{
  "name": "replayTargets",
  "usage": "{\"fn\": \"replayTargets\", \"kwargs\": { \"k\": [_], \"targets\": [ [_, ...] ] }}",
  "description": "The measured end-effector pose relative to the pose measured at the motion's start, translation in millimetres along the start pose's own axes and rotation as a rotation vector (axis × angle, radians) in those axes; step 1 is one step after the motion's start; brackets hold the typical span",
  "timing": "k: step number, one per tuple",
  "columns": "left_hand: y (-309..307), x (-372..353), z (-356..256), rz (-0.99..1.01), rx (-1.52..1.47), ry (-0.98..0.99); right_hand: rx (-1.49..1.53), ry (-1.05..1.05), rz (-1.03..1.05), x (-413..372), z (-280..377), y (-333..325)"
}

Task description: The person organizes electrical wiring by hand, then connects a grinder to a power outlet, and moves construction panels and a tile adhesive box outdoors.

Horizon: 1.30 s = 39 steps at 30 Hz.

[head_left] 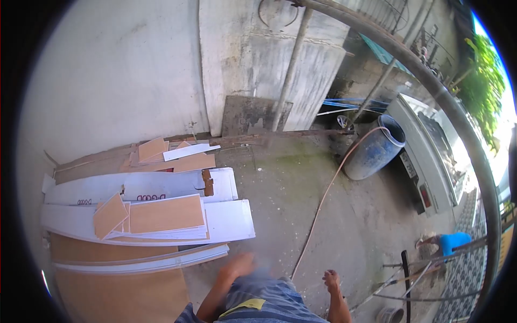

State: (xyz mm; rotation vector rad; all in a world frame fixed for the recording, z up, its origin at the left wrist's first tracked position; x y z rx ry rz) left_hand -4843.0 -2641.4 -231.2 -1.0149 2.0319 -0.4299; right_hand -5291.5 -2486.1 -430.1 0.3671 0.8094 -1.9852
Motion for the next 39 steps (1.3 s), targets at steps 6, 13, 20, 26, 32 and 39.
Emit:
{"fn": "replayTargets", "kwargs": {
  "k": [6,13,20,26,32,39],
  "targets": [
    [-74,96,-15,-0.268,-0.186,-0.053,-0.311,-0.453,0.212,134,292,103],
    [-142,190,74,-0.421,-0.150,-0.509,-0.725,-0.815,0.555,280,404,309],
    [-217,149,99,-0.916,-0.516,-0.610,-0.862,-0.930,0.904,315,463,488],
    [-177,117,133,-1.008,-0.488,-1.127,-1.317,-1.068,0.739,386,581,611],
    [-109,208,112,-0.947,-0.835,-1.461,-1.531,-1.050,0.557,566,739,725],
    [-136,431,87,-0.748,-1.228,-1.221,-1.258,-1.198,0.219,707,859,843]
  ]
}}
Point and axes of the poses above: each hand's wrist, its own x-axis towards the middle knuckle, its own y-axis out of the palm, z = x × y, the point moved 10 cm from there along x, towards the middle knuckle, and after that the axes turned 3 degrees about -y, right-handed, at the moved point
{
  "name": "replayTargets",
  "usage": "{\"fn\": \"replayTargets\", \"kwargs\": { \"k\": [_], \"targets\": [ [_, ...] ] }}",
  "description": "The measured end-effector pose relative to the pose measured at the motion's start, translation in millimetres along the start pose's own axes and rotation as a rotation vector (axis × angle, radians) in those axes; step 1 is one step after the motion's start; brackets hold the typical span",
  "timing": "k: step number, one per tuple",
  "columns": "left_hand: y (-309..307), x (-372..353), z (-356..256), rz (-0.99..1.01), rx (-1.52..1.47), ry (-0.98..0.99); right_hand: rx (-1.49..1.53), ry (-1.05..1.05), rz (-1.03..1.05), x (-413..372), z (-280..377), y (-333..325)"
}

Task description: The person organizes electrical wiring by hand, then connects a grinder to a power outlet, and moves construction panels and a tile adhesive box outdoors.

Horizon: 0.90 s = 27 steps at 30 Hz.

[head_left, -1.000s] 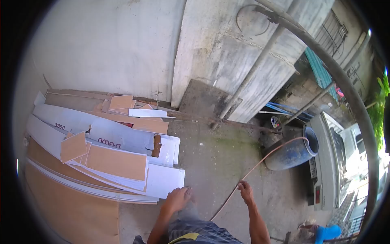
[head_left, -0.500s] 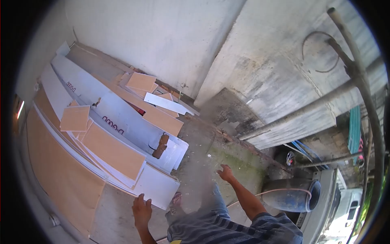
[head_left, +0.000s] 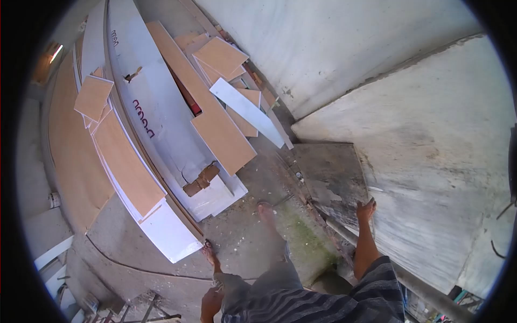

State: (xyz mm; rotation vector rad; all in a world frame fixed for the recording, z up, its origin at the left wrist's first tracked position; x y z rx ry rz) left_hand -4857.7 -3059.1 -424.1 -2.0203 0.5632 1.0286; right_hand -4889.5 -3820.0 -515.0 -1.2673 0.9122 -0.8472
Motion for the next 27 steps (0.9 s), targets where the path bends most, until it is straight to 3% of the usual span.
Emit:
{"fn": "replayTargets", "kwargs": {
  "k": [2,7,10,11,13,19,22,27],
  "targets": [
    [28,4,-19,0.040,-0.091,-0.130,-0.018,-0.143,0.028,15,3,7],
    [41,23,-59,-0.064,-0.162,-0.094,-0.096,-0.310,0.132,34,12,19],
    [42,30,-69,-0.099,-0.166,-0.113,-0.110,-0.340,0.550,6,45,35],
    [44,28,-67,-0.105,-0.169,-0.123,-0.217,-0.554,0.475,-2,38,56],
    [50,30,-63,-0.119,-0.183,-0.077,-0.270,-0.575,0.721,-35,71,50],
    [46,2,-32,-0.193,-0.305,-0.122,-0.273,-0.618,0.627,-30,140,-5],
    [73,-14,25,-0.181,-0.438,-0.300,-0.205,-0.746,0.649,-38,203,-63],
    [109,-47,69,-0.185,-0.674,-0.378,-0.048,-0.939,0.565,-44,256,-148]
  ]
}}
Point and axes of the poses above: each hand's wrist, its own x-axis towards the middle knuckle, its own y-axis out of the palm, z = x × y, the point moved 10 cm from there along x, towards the middle knuckle, and after that the axes turned 3 degrees about -y, right-handed, at the moved point
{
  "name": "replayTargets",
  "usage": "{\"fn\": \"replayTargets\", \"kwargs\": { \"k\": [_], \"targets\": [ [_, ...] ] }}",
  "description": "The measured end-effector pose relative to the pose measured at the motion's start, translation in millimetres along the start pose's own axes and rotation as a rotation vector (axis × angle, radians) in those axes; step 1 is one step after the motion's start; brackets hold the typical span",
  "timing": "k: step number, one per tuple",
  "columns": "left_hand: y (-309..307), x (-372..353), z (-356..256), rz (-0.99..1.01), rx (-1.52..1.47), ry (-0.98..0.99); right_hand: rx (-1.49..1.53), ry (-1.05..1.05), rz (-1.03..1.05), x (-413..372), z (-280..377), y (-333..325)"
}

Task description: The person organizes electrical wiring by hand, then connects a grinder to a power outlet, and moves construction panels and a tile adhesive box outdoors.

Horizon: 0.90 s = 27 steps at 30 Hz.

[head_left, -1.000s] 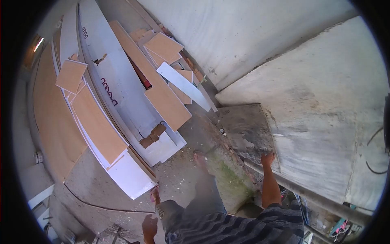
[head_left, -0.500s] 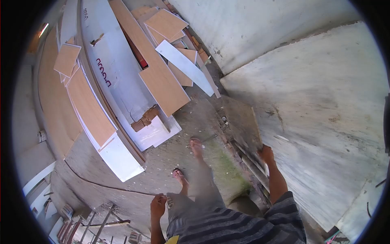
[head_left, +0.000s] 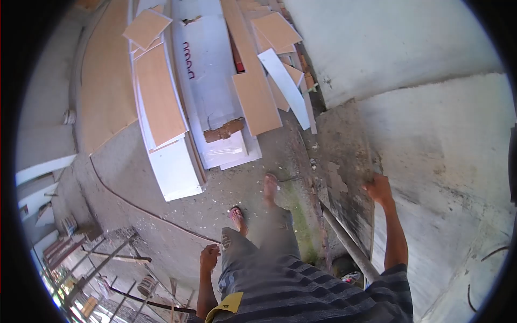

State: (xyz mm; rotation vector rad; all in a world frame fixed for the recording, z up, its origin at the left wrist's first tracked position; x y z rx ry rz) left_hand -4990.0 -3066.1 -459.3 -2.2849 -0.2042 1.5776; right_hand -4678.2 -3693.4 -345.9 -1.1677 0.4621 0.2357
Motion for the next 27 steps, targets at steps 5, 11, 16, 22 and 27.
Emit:
{"fn": "replayTargets", "kwargs": {
  "k": [5,11,16,22,27],
  "targets": [
    [-7,-15,49,-0.057,-0.106,-0.109,0.220,-0.128,-0.125,-46,144,-105],
    [-7,22,122,-0.061,-0.056,0.107,0.398,-0.195,-0.132,-103,277,-167],
    [-28,17,133,-0.078,-0.286,0.282,0.216,-0.205,-0.136,-146,394,-175],
    [-83,-29,110,-0.057,-0.335,0.237,0.309,-0.487,-0.192,-210,597,-153],
    [-114,-62,95,0.029,-0.699,0.310,0.446,-0.845,-0.530,-263,695,-118]
  ]
}}
Point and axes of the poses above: each hand's wrist, its own x-axis towards the middle knuckle, its own y-axis out of the palm, z = x × y, the point moved 10 cm from there along x, towards the middle knuckle, and after that the axes turned 3 degrees about -y, right-handed, at the moved point
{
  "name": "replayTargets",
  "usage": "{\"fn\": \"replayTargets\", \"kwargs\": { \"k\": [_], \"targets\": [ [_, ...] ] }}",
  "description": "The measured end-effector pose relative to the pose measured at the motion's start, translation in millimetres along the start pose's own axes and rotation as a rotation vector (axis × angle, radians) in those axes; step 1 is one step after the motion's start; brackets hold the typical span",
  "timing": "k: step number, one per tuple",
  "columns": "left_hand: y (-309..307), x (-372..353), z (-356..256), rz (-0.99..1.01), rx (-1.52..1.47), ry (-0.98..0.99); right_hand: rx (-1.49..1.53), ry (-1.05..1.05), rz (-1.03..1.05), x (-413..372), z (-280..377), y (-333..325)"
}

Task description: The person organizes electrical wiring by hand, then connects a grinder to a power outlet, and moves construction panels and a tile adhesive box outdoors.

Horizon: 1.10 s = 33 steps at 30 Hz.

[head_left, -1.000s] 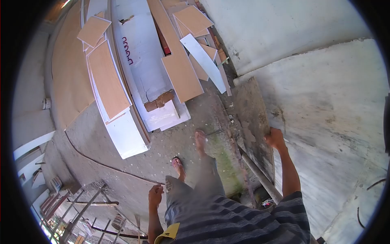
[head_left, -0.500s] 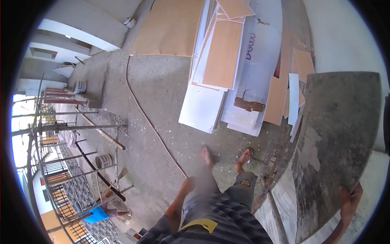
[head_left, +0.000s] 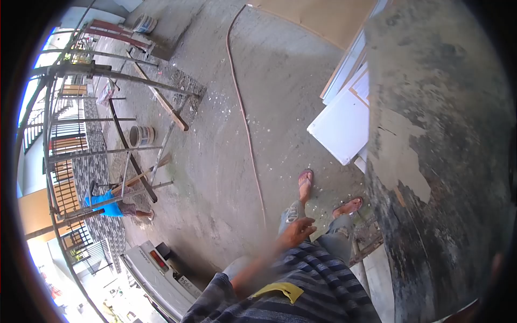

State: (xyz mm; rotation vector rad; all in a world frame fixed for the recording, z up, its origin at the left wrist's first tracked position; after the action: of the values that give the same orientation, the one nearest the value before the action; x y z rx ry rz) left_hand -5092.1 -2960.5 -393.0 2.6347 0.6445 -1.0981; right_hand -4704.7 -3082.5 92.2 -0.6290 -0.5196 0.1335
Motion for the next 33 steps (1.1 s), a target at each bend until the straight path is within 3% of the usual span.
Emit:
{"fn": "replayTargets", "kwargs": {
  "k": [4,7,8,10,12,13,15,17,20,22,24,25,28,30,32,33],
  "targets": [
    [-28,-15,-56,-0.157,-0.286,0.016,0.284,-0.154,0.474,-31,88,173],
    [-74,-23,-76,-0.204,-0.330,0.196,0.704,-0.359,1.091,-115,176,298],
    [-90,-28,-78,-0.215,-0.416,0.241,0.417,-0.420,1.026,-136,195,319],
    [-123,-47,-62,-0.240,-0.828,0.252,0.512,-0.601,1.022,-197,222,354],
    [-179,-98,-27,-0.630,-1.134,0.215,0.439,-0.648,1.139,-268,231,384],
    [-202,-122,-55,-0.502,-1.133,0.441,0.407,-0.699,1.190,-308,236,395],
    [-239,-171,-135,-0.465,-1.068,0.717,0.290,-0.855,1.259,-377,243,401],
    [-259,-202,-65,-1.020,-1.145,0.443,0.276,-0.987,1.271,-437,245,402],
    [-271,-236,16,-1.233,-0.932,0.044,0.308,-1.114,1.325,-503,248,397],
    [-258,-238,66,-1.144,-1.251,0.081,0.423,-1.122,1.274,-526,253,392],
    [-238,-236,98,-1.048,-1.547,0.082,0.694,-1.033,1.308,-529,255,369],
    [-225,-246,127,-1.134,-1.572,0.045,0.824,-0.978,1.322,-527,251,359],
    [-180,-262,209,-1.378,-1.628,0.005,0.778,-0.793,1.709,-577,183,333],
    [-146,-262,236,-1.433,-1.740,0.023,0.083,0.047,2.591,-629,74,331],
    [-122,-261,253,-1.494,-1.809,0.020,0.358,1.102,2.262,-652,-14,331],
    [-116,-262,255,-1.535,-1.833,0.011,0.313,1.161,2.179,-648,-28,343]
  ]
}}
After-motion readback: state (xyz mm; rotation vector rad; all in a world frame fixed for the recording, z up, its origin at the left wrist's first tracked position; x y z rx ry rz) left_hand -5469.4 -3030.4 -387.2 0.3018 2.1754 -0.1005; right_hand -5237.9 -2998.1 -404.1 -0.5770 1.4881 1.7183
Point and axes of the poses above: each hand's wrist, its own x-axis towards the middle knuckle, its own y-axis out of the palm, z = x × y, the point moved 10 cm from there along x, towards the middle knuckle, and after that the axes turned 3 degrees about -y, right-handed, at the moved point
